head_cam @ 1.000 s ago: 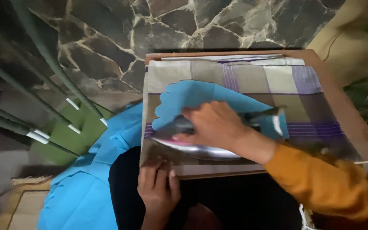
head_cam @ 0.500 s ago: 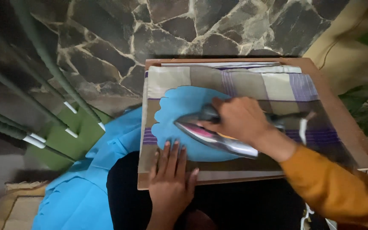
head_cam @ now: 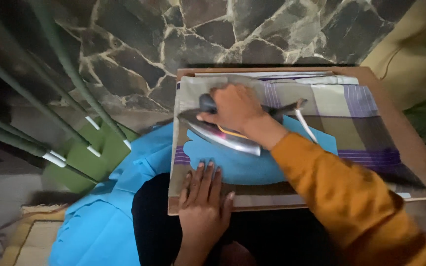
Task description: The person is ironing several blue, petal-shaped fabric pieces on a small portable ironing board.
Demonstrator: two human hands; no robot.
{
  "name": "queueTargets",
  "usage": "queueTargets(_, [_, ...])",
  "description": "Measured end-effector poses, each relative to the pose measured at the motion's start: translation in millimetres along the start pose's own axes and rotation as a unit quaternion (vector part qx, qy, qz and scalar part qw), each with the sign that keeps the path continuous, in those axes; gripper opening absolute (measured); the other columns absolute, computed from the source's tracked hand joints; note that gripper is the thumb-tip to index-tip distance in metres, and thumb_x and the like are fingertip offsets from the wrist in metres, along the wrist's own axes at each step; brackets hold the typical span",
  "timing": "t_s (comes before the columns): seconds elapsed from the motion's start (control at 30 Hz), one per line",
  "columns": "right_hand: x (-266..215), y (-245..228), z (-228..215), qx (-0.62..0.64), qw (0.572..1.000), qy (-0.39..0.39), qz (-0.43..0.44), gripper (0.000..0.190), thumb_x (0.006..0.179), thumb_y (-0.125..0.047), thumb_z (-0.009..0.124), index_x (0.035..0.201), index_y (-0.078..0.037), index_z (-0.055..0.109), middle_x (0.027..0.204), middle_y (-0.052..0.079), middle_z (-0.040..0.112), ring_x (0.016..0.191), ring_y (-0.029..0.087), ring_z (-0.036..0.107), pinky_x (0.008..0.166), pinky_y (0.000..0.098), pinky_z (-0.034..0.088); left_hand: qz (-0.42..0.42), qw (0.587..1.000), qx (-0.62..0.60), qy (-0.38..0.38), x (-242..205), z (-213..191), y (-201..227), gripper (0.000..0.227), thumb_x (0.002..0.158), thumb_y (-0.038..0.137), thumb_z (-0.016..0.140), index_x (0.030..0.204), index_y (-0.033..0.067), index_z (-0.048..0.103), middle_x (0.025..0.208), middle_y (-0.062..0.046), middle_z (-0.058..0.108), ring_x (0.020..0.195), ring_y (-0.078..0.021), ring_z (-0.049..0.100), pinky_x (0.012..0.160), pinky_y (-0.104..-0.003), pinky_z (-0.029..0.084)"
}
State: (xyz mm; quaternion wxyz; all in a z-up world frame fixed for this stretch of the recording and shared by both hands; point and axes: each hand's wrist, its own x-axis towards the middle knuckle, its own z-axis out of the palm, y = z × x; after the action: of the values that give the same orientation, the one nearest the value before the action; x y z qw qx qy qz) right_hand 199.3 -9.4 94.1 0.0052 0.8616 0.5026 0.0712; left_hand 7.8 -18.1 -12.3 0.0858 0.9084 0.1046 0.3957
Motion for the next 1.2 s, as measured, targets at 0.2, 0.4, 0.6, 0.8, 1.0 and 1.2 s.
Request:
queueTargets(0.2, [-48, 26, -12, -0.014, 0.996, -0.086, 0.003, 0.055, 0.08, -0.065, 0.05, 0.081, -0.01, 0.059, 0.055, 0.005, 0.058, 0.045, 0.019, 0.058, 0.043, 0.0313, 0.05, -0.039, 0.998, -0.018, -0.04, 15, -4, 2, 0.041, 0.086, 0.035, 0.045, 0.112, 0.0054, 0.054, 0.118, -0.012, 0.053, 0.115, -0.0297, 0.043, 0.099, -0.05, 0.026])
queueTargets(0.4, [-44, 44, -1, -0.084, 0.994, -0.037, 0.057, 0.07, 0.074, -0.074, 0.048, 0.064, -0.006, 0.059, 0.059, 0.015, 0.059, 0.058, 0.031, 0.059, 0.054, 0.0413, 0.046, -0.03, 0.998, 0.039, -0.025, 45, 9, -1, 0.036, 0.085, 0.032, 0.044, 0.1, 0.0012, 0.056, 0.099, -0.016, 0.053, 0.104, -0.0319, 0.047, 0.092, -0.052, 0.031])
queueTargets(0.6, [2, 37, 10, -0.041, 0.996, -0.024, 0.07, 0.066, 0.079, -0.071, 0.048, 0.065, -0.007, 0.057, 0.062, 0.01, 0.059, 0.057, 0.025, 0.06, 0.05, 0.0373, 0.049, -0.044, 0.995, 0.059, -0.073, 38, 34, -9, 0.057, 0.085, 0.041, 0.038, 0.124, 0.0014, 0.045, 0.134, -0.019, 0.038, 0.128, -0.0388, 0.028, 0.102, -0.054, 0.019])
queueTargets(0.8, [20, 34, 13, -0.028, 0.995, 0.042, 0.085, 0.063, 0.072, -0.07, 0.054, 0.081, -0.009, 0.063, 0.079, 0.014, 0.065, 0.078, 0.035, 0.062, 0.063, 0.0456, 0.049, -0.026, 0.993, 0.1, -0.057, 32, 39, -12, 0.055, 0.084, 0.041, 0.038, 0.126, 0.0058, 0.046, 0.137, -0.014, 0.037, 0.129, -0.0342, 0.03, 0.104, -0.048, 0.022])
queueTargets(1.0, [-22, 46, 8, 0.018, 0.998, 0.0, 0.056, 0.055, 0.076, -0.062, 0.058, 0.075, -0.008, 0.059, 0.07, 0.01, 0.062, 0.067, 0.028, 0.061, 0.058, 0.0401, 0.05, -0.009, 0.988, 0.15, -0.048, 30, 36, -11, 0.061, 0.082, 0.044, 0.04, 0.127, 0.0028, 0.045, 0.137, -0.017, 0.04, 0.127, -0.0378, 0.036, 0.103, -0.046, 0.03])
queueTargets(1.2, [-52, 73, 7, -0.021, 0.997, -0.019, 0.078, 0.062, 0.071, -0.066, 0.061, 0.065, -0.005, 0.061, 0.063, 0.014, 0.062, 0.061, 0.035, 0.06, 0.054, 0.0447, 0.048, -0.013, 0.982, 0.186, -0.031, 28, 38, -13, 0.059, 0.081, 0.046, 0.042, 0.123, 0.0059, 0.052, 0.133, -0.015, 0.047, 0.123, -0.0377, 0.043, 0.098, -0.047, 0.038])
